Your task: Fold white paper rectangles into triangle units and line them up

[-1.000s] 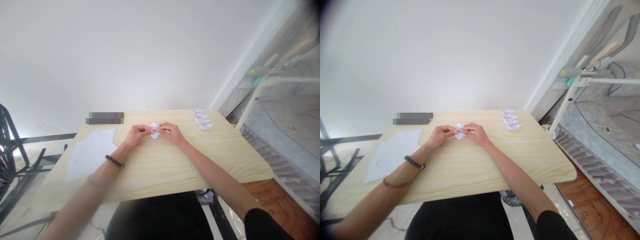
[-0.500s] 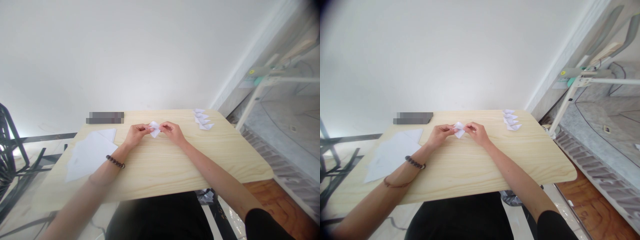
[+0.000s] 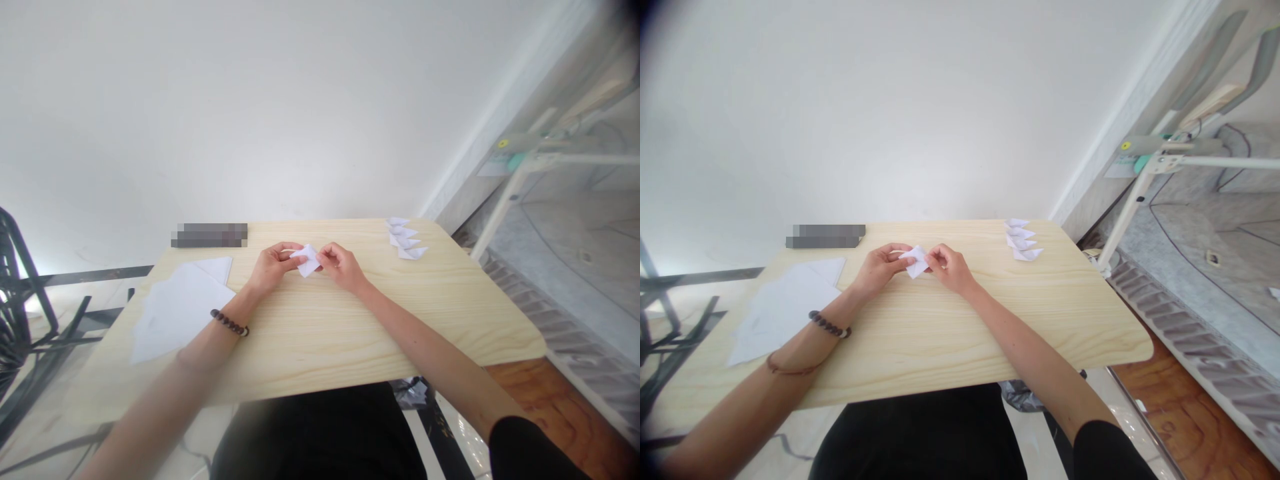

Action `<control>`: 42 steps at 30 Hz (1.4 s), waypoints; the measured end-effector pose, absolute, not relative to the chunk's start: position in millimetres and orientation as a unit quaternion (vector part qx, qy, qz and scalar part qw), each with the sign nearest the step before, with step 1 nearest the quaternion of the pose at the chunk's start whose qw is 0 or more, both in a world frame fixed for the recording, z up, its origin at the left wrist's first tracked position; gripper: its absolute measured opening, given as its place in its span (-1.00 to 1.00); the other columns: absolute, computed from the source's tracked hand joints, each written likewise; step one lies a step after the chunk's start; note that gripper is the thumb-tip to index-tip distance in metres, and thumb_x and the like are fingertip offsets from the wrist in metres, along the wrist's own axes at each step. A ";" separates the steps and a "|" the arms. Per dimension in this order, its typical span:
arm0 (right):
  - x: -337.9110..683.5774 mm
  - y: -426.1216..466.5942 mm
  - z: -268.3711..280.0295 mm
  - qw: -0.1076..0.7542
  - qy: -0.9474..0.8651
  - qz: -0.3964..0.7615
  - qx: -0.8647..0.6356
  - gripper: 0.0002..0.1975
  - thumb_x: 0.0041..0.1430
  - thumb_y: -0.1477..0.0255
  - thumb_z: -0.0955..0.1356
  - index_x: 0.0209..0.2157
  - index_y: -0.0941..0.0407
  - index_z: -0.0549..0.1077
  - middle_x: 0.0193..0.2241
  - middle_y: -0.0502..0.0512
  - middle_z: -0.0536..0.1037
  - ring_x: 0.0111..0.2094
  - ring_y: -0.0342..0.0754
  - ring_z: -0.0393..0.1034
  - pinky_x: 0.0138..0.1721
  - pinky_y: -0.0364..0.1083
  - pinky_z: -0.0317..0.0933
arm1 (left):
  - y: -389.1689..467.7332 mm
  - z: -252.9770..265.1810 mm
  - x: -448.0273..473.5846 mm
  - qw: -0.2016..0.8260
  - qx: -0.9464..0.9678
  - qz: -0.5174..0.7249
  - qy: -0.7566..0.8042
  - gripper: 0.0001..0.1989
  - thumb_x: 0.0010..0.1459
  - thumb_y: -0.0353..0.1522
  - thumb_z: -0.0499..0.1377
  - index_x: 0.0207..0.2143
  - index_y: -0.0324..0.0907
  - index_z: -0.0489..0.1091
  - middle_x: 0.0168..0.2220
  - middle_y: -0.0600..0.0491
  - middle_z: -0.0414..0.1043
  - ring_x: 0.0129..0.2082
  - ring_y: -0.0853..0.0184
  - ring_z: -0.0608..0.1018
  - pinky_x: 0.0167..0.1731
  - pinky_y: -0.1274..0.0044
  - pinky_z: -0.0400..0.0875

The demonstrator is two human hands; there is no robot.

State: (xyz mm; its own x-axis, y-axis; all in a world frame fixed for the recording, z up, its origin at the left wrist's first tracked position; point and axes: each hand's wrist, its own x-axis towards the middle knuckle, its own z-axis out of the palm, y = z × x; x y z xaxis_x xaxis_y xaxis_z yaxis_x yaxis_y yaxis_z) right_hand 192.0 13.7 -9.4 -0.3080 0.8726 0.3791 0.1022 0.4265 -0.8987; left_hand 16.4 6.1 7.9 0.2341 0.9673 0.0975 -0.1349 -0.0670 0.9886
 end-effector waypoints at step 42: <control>195.8 12.0 -6.9 0.386 -0.769 0.337 -0.382 -0.73 0.12 0.25 0.16 -0.44 0.15 0.31 -0.61 -0.03 0.39 -0.57 -0.22 0.29 -0.47 -0.22 0.18 | 8.8 5.8 11.8 0.583 0.579 0.420 0.385 -0.67 -0.13 -0.23 0.23 -0.34 -0.29 0.42 -0.36 -0.04 0.47 -0.35 0.28 0.47 -0.25 0.41 0.34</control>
State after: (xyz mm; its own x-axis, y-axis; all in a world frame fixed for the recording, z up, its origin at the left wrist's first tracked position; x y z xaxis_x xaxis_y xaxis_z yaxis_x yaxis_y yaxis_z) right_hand 195.8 12.0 -6.9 -0.4091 0.8485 0.3358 0.3271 0.4799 -0.8141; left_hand 11.8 8.8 5.8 0.3504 0.9359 0.0374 -0.0431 -0.0238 0.9988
